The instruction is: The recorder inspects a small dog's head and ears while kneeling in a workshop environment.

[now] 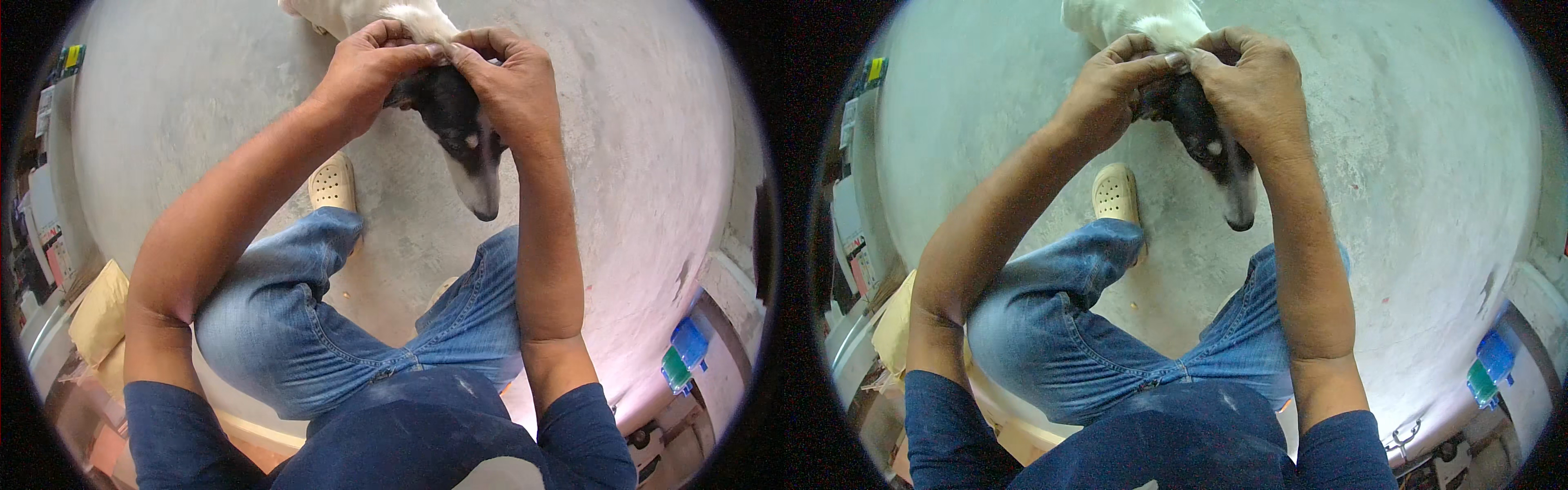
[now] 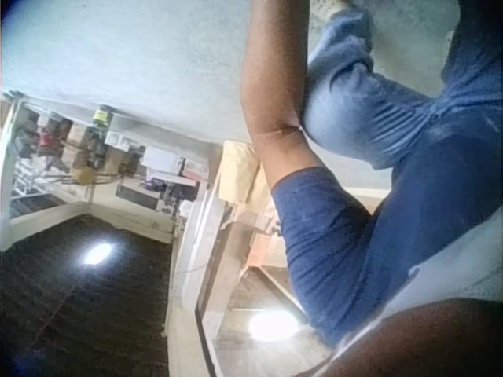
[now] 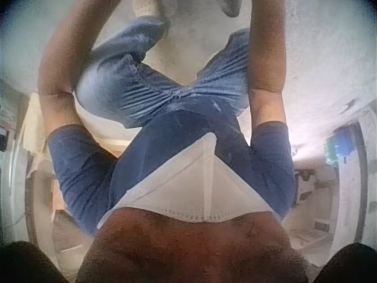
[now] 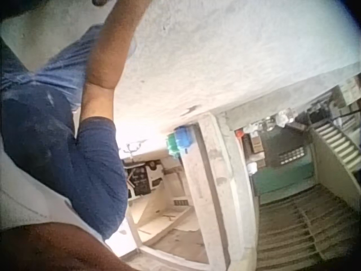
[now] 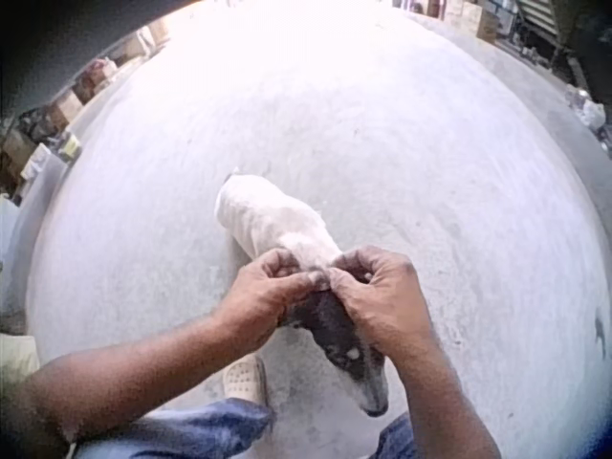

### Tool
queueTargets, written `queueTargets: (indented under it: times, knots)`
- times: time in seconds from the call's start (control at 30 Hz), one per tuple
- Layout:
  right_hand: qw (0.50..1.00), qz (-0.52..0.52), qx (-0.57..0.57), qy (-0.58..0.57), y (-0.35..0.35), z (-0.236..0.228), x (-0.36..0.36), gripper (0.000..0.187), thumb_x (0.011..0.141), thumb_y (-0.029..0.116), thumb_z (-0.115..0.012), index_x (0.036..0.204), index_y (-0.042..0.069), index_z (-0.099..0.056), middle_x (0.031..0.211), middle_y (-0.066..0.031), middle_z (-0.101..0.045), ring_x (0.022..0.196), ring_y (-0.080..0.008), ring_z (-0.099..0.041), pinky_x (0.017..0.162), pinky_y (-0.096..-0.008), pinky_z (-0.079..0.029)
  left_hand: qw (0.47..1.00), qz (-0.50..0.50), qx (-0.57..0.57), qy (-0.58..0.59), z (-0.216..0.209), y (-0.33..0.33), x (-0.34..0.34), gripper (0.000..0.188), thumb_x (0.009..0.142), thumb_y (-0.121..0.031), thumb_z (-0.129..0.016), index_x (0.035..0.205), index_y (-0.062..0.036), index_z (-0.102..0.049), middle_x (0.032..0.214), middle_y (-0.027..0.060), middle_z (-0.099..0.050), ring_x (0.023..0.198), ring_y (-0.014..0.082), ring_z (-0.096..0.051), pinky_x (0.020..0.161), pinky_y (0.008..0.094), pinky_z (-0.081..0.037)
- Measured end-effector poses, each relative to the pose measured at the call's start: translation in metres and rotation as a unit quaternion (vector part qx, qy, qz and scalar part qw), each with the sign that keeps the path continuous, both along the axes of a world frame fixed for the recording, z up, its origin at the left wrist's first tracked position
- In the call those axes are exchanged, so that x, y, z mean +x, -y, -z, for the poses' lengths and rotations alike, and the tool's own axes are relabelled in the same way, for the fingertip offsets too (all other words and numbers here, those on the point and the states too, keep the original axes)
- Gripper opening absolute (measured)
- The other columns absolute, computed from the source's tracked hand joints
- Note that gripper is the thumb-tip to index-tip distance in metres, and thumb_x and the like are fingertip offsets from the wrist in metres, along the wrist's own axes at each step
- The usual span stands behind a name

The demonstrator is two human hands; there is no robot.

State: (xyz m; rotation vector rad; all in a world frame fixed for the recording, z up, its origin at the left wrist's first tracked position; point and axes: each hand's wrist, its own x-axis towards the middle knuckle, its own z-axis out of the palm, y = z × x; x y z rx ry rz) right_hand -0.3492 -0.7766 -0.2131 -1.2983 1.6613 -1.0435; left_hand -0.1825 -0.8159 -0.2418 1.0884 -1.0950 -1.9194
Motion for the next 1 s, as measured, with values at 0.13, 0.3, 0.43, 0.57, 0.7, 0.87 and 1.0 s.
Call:
queueTargets:
  times: [0.13,0.3,0.43,0.57,0.7,0.87,1.0]
  knots:
    - [1.000,-0.001,0.010,0.028,0.001,0.001,-0.008,0.024,0.077,0.017,-0.065,0.092,-0.002,-0.070,0.079,-0.0131,-0.069,0.070,-0.0160,-0.065,0.067,-0.0283,-0.052,1.000,0.015,-0.013,-0.006,-0.001,0.002,0.000,0.031,0.086,-0.013,-0.065,0.111,-0.0006,-0.053,0.098,0.0071,-0.064,0.084,0.0151,-0.065,0.070,0.0311,-0.055]
    - [0.999,-0.022,-0.001,0.035,0.004,0.006,-0.015,0.026,0.075,0.016,-0.065,0.094,-0.001,-0.070,0.079,-0.0139,-0.069,0.068,-0.0167,-0.065,0.066,-0.0287,-0.052,1.000,0.000,-0.002,-0.011,0.000,0.004,-0.001,0.032,0.083,-0.009,-0.068,0.110,0.0041,-0.056,0.101,0.0107,-0.064,0.094,0.0160,-0.063,0.087,0.0272,-0.050]
    - [0.999,-0.036,0.007,-0.001,0.004,-0.003,-0.016,0.026,0.075,0.016,-0.065,0.095,-0.001,-0.070,0.079,-0.0140,-0.069,0.068,-0.0177,-0.066,0.065,-0.0295,-0.053,0.999,0.007,-0.030,0.040,-0.007,0.004,-0.002,0.034,0.082,-0.011,-0.070,0.111,0.0024,-0.057,0.102,0.0106,-0.064,0.095,0.0159,-0.063,0.087,0.0277,-0.051]
    - [0.995,-0.033,-0.058,-0.079,0.003,-0.007,-0.008,0.024,0.076,0.017,-0.062,0.091,-0.001,-0.069,0.076,-0.0161,-0.068,0.066,-0.0219,-0.066,0.065,-0.0320,-0.053,0.995,0.012,-0.074,0.064,-0.015,0.005,-0.003,0.033,0.085,-0.009,-0.064,0.114,0.0014,-0.054,0.102,0.0111,-0.064,0.090,0.0160,-0.064,0.078,0.0284,-0.054]
    - [0.984,-0.005,-0.126,-0.128,0.004,-0.008,-0.002,0.021,0.077,0.018,-0.059,0.084,0.000,-0.067,0.072,-0.0171,-0.065,0.062,-0.0252,-0.063,0.063,-0.0350,-0.052,0.998,0.006,-0.050,0.049,-0.016,0.009,-0.004,0.033,0.084,-0.011,-0.065,0.113,0.0024,-0.055,0.101,0.0109,-0.064,0.087,0.0160,-0.065,0.077,0.0283,-0.054]
    - [0.994,0.004,-0.090,-0.067,0.006,-0.012,-0.005,0.020,0.080,0.018,-0.059,0.085,0.000,-0.066,0.071,-0.0126,-0.064,0.063,-0.0173,-0.061,0.062,-0.0305,-0.050,0.999,-0.009,-0.036,0.019,-0.019,0.013,-0.005,0.032,0.084,-0.012,-0.065,0.111,0.0023,-0.055,0.097,0.0110,-0.064,0.084,0.0158,-0.065,0.075,0.0277,-0.055]
    - [0.994,-0.017,-0.057,0.093,0.008,-0.005,-0.014,0.018,0.085,0.017,-0.060,0.088,0.000,-0.065,0.074,-0.0048,-0.063,0.065,-0.0096,-0.058,0.060,-0.0241,-0.048,1.000,-0.018,-0.014,0.015,-0.028,0.010,-0.010,0.032,0.084,-0.011,-0.065,0.111,0.0017,-0.055,0.099,0.0115,-0.064,0.086,0.0164,-0.065,0.075,0.0275,-0.055]
